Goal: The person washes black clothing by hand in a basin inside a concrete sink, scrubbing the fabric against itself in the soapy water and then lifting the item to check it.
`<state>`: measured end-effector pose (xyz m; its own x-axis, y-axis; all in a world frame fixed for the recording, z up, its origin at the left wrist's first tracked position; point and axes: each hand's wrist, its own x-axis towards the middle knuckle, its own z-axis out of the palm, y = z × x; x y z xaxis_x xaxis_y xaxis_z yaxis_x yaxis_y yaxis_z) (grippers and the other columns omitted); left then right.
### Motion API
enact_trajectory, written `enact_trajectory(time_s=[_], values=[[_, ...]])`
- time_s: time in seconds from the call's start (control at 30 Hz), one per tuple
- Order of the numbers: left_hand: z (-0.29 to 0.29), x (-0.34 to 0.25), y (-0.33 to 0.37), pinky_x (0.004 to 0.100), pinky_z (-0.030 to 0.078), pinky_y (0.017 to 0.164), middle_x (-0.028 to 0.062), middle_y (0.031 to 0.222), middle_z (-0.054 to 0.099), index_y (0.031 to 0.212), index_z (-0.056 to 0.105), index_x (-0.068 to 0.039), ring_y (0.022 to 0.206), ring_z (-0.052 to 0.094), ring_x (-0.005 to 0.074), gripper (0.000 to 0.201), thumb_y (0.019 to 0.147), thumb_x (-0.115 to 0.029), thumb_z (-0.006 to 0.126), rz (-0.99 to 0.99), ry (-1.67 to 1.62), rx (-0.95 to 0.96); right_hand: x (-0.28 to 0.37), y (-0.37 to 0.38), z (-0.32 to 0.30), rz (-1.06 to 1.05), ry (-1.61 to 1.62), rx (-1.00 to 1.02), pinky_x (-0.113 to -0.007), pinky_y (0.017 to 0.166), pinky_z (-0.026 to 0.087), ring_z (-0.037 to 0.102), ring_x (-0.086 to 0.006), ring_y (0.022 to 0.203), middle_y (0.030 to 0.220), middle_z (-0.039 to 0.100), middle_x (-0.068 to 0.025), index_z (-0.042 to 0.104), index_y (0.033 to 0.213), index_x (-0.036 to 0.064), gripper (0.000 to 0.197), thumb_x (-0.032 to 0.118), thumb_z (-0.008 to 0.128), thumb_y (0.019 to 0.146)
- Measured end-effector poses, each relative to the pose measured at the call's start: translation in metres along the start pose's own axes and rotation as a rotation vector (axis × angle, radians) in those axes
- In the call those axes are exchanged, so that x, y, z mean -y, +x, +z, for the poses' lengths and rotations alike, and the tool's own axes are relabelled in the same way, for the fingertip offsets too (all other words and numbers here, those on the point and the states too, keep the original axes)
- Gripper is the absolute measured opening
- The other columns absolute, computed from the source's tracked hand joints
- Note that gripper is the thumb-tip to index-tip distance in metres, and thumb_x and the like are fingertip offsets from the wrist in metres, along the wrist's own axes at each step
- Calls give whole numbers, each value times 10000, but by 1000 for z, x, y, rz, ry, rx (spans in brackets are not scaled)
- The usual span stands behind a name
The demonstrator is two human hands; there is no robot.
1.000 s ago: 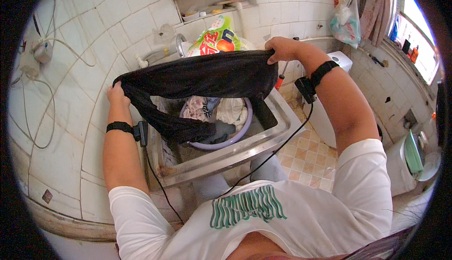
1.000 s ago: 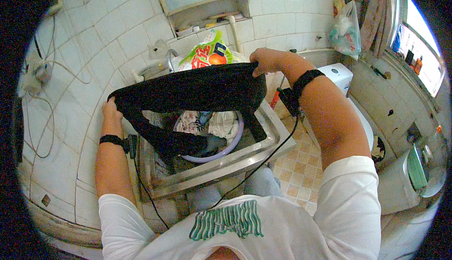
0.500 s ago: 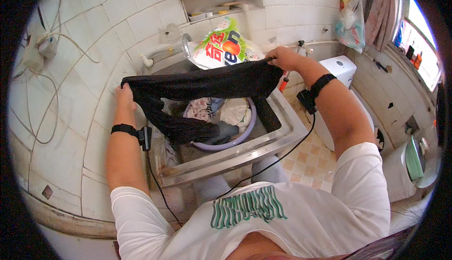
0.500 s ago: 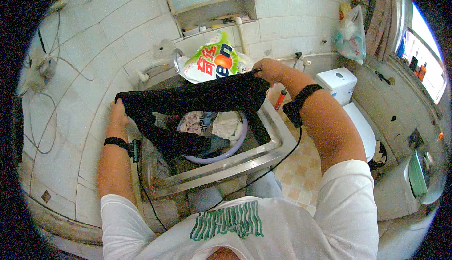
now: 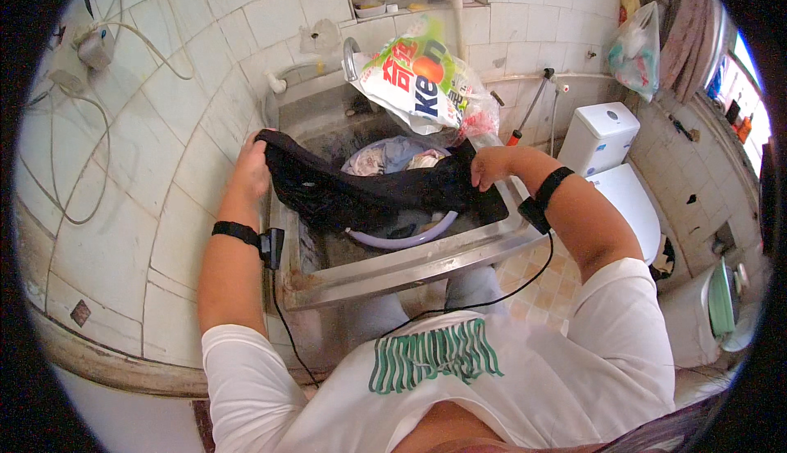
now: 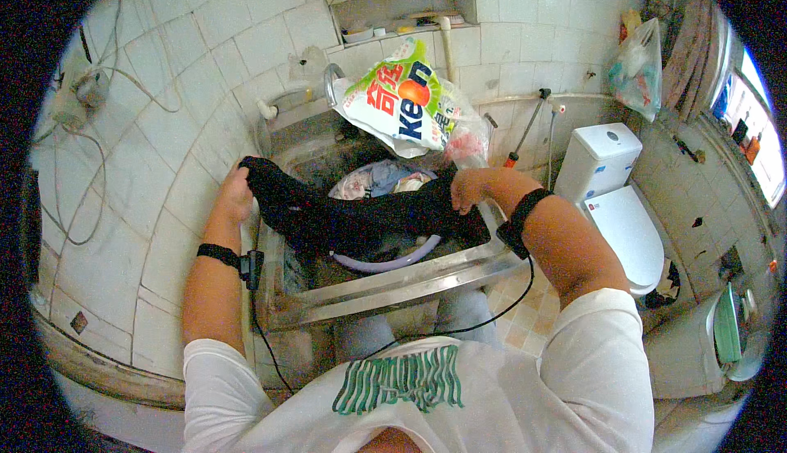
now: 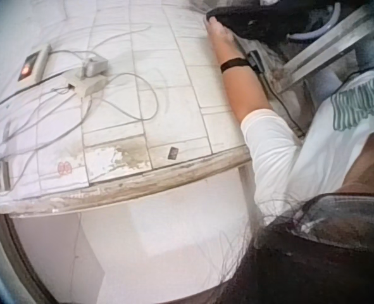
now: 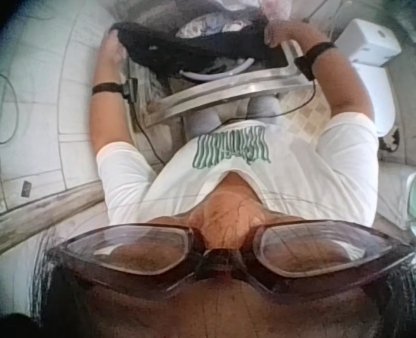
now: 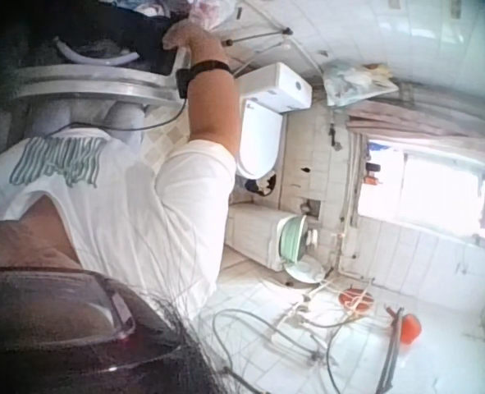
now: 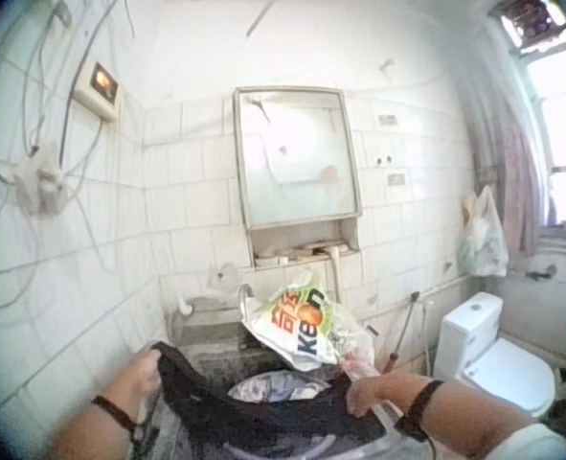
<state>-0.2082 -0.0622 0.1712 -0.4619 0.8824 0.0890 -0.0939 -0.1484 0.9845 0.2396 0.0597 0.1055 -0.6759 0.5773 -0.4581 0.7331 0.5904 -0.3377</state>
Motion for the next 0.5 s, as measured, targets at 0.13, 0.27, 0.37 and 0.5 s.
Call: enact_trajectory(time_s=[0.13,0.27,0.37,0.5], values=[[16,1,-21,356,479,801,75,993,577,1062,532,-59,917,566,212,248,924,-71,327,-105,10,169,3,30,9,-68,249,-76,-435,585,459,592,-296,606,699,640,-143,661,827,51,246,250,652,683],[11,-3,-32,338,469,810,75,980,575,1050,538,-55,907,565,203,266,888,-29,329,-56,17,234,25,67,6,-294,-136,-324,-474,610,464,601,-367,639,722,625,-202,646,732,24,230,235,555,737],[19,-3,-35,325,462,818,73,977,575,1043,542,-50,909,562,194,277,869,-10,330,-41,39,278,19,110,19,-273,-191,-321,-497,666,470,621,-381,750,836,642,-208,657,824,27,223,198,534,752],[37,0,-35,315,457,830,73,992,574,1045,541,-51,931,556,188,287,860,0,329,-49,-32,402,7,158,42,-44,-360,-179,-456,893,405,550,-303,1047,1035,625,-148,631,1077,103,341,208,621,753]])
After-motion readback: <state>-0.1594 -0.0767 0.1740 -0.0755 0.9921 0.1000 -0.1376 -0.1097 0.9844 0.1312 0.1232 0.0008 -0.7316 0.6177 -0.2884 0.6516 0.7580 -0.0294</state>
